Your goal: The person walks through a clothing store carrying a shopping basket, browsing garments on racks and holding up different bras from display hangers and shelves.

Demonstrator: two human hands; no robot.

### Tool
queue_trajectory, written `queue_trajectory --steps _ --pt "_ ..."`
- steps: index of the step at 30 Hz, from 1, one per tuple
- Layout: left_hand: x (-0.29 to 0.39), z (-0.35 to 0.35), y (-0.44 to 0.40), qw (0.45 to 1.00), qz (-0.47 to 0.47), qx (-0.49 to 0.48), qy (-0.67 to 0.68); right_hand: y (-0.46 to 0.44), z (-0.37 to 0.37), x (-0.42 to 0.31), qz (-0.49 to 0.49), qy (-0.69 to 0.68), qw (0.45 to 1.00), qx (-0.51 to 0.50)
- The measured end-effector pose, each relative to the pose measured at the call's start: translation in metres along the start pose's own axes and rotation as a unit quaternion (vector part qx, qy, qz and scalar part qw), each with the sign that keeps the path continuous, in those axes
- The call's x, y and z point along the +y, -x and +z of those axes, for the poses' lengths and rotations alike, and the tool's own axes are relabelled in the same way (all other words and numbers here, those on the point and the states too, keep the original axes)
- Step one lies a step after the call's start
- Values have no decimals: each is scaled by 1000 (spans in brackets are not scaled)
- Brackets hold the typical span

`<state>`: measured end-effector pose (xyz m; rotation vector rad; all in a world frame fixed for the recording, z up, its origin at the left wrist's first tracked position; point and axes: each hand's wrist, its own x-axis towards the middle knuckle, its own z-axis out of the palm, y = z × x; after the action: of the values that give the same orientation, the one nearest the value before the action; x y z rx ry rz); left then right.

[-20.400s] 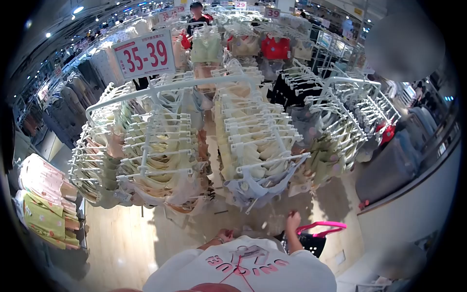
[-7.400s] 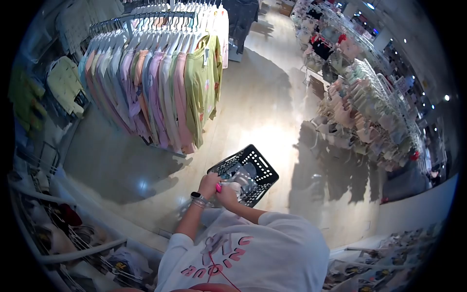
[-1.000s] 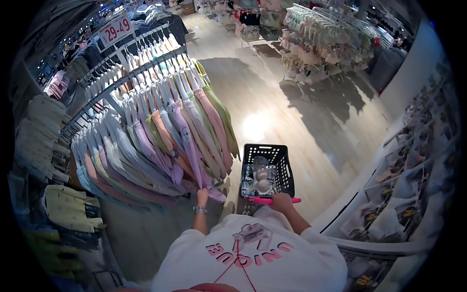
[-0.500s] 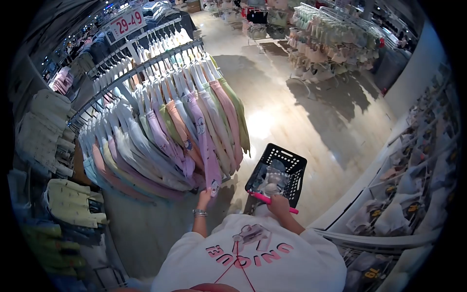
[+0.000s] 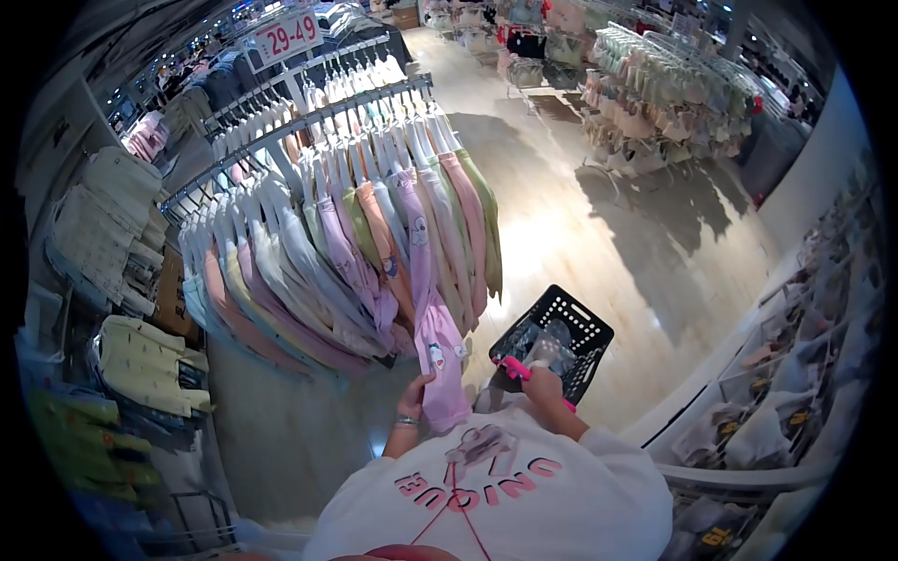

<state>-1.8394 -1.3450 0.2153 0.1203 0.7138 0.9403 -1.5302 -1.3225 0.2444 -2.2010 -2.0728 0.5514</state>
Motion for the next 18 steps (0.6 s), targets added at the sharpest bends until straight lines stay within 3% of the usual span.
queue_trajectory --steps 6,12,18 --pt "6 14 8 992 76 -96 20 -11 -4 -4 16 -4 999 41" --pt "6 -19 -7 970 32 -152 189 -36 -4 -2 39 -8 996 79" --pt "-11 -26 -24 956 19 -209 206 -64 -11 1 87 -19 992 93"
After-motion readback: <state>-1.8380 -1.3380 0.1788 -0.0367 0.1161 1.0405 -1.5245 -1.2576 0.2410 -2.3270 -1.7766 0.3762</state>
